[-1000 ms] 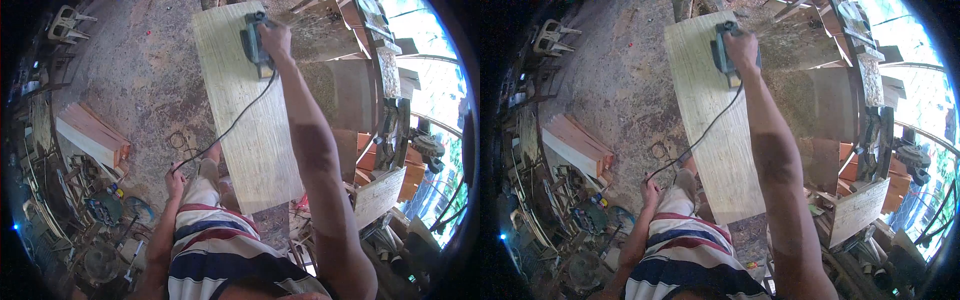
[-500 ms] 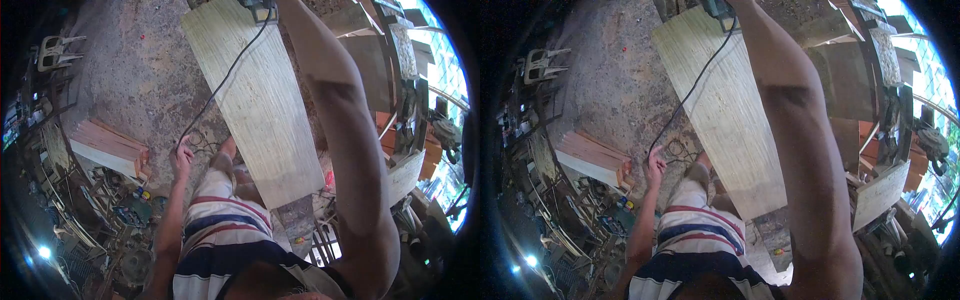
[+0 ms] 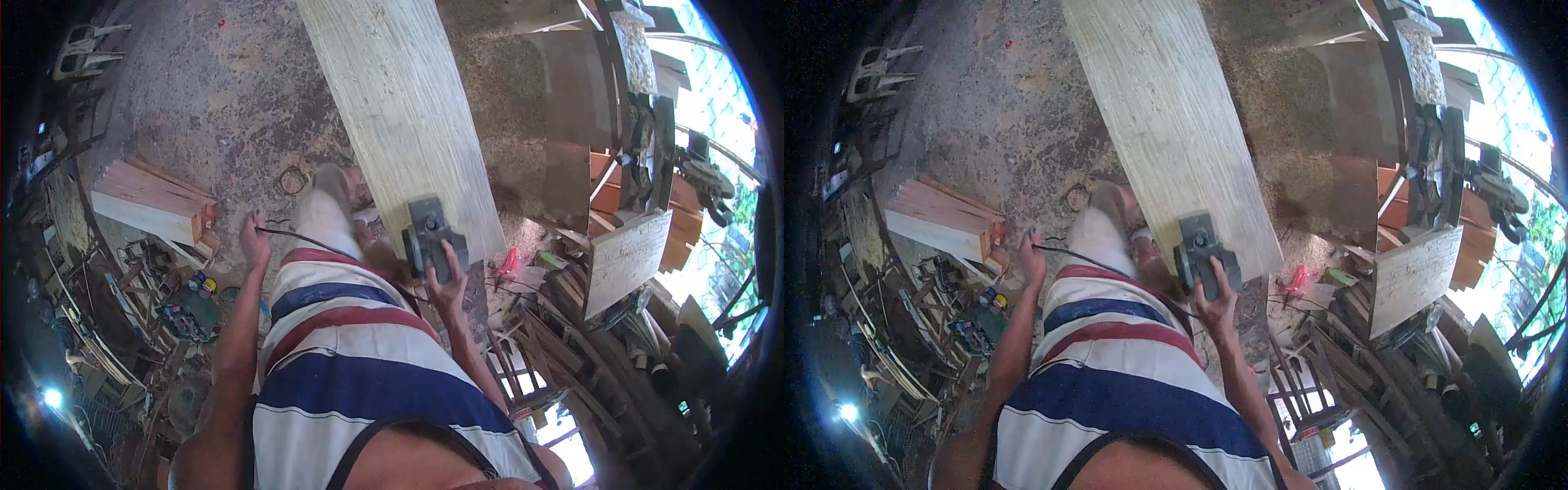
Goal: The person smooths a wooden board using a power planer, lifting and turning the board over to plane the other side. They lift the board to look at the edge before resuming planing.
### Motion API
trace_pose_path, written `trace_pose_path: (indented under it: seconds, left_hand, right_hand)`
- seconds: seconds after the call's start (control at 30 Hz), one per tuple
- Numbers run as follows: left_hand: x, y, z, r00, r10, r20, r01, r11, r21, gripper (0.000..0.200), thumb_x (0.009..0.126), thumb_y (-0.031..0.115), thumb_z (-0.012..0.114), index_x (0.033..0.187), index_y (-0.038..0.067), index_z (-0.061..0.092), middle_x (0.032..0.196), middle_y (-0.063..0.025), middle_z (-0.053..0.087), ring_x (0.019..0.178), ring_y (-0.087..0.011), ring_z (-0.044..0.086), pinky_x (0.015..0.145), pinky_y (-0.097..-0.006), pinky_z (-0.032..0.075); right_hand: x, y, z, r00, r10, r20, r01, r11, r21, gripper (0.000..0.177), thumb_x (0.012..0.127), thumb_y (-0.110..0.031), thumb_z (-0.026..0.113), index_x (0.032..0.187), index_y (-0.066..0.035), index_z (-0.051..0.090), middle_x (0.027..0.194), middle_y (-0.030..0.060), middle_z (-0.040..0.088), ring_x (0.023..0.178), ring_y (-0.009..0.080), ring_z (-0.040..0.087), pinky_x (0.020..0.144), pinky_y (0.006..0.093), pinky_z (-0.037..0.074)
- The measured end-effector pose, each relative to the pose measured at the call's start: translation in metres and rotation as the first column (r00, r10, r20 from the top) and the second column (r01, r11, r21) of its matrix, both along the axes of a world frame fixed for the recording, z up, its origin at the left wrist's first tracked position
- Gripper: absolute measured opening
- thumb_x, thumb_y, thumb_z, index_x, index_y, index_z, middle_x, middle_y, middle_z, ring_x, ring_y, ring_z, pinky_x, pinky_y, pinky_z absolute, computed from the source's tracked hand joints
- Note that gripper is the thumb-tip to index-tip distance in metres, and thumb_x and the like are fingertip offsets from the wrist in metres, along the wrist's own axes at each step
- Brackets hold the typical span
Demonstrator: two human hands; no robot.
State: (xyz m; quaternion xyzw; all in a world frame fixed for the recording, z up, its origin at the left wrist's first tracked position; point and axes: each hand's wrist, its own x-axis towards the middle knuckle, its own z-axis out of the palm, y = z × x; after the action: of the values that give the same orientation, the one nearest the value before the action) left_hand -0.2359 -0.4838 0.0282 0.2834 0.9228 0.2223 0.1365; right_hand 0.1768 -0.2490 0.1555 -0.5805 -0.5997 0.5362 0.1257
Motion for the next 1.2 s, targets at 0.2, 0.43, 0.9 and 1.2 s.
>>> trace_pose_path:
  seconds: [0.2, 0.43, 0.9, 1.2]
  left_hand:
    - [0.025, 0.032, -0.007, 0.919, 0.075, 0.388, -0.111, 0.991, 0.072, 0.047, 0.117, 0.039, 0.049, 0.116, -0.001, 0.075, 0.097, -0.0180, 0.079, 0.086, -0.0284, 0.076, 0.079, -0.0413, 0.057]
    - [0.003, 0.064, 0.004, 0.932, 0.090, 0.350, -0.115, 0.992, 0.051, 0.037, 0.116, 0.027, 0.050, 0.123, -0.002, 0.072, 0.098, -0.0202, 0.078, 0.082, -0.0300, 0.078, 0.073, -0.0419, 0.060]
    - [-0.050, 0.106, -0.020, 0.827, 0.242, 0.508, -0.301, 0.953, 0.034, 0.062, 0.115, 0.056, 0.047, 0.131, 0.002, 0.073, 0.096, -0.0122, 0.078, 0.082, -0.0188, 0.070, 0.071, -0.0353, 0.054]
    - [-0.085, 0.120, -0.015, 0.748, 0.293, 0.596, -0.409, 0.910, 0.065, 0.054, 0.114, 0.047, 0.050, 0.142, 0.005, 0.070, 0.100, -0.0108, 0.076, 0.080, -0.0177, 0.069, 0.073, -0.0337, 0.057]
  right_hand:
    - [-0.046, 0.041, -0.013, 0.997, 0.068, 0.027, -0.073, 0.972, 0.222, 0.057, 0.095, -0.012, 0.079, 0.149, -0.009, 0.062, 0.126, 0.0229, 0.077, 0.117, 0.0378, 0.076, 0.102, 0.0445, 0.058]
    - [-0.197, 0.190, -0.026, 0.994, 0.107, -0.003, -0.101, 0.946, 0.307, 0.053, 0.093, -0.020, 0.079, 0.142, -0.006, 0.066, 0.113, 0.0265, 0.079, 0.105, 0.0400, 0.079, 0.091, 0.0456, 0.061]
    - [-0.403, 0.407, -0.033, 0.992, 0.102, 0.078, -0.126, 0.893, 0.433, 0.057, 0.086, -0.035, 0.076, 0.132, 0.000, 0.075, 0.103, 0.0289, 0.079, 0.098, 0.0386, 0.080, 0.091, 0.0446, 0.061]
    - [-0.507, 0.532, -0.050, 0.989, 0.129, -0.077, -0.076, 0.870, 0.486, 0.038, 0.094, -0.032, 0.071, 0.116, -0.002, 0.078, 0.099, 0.0195, 0.079, 0.093, 0.0332, 0.077, 0.084, 0.0457, 0.060]
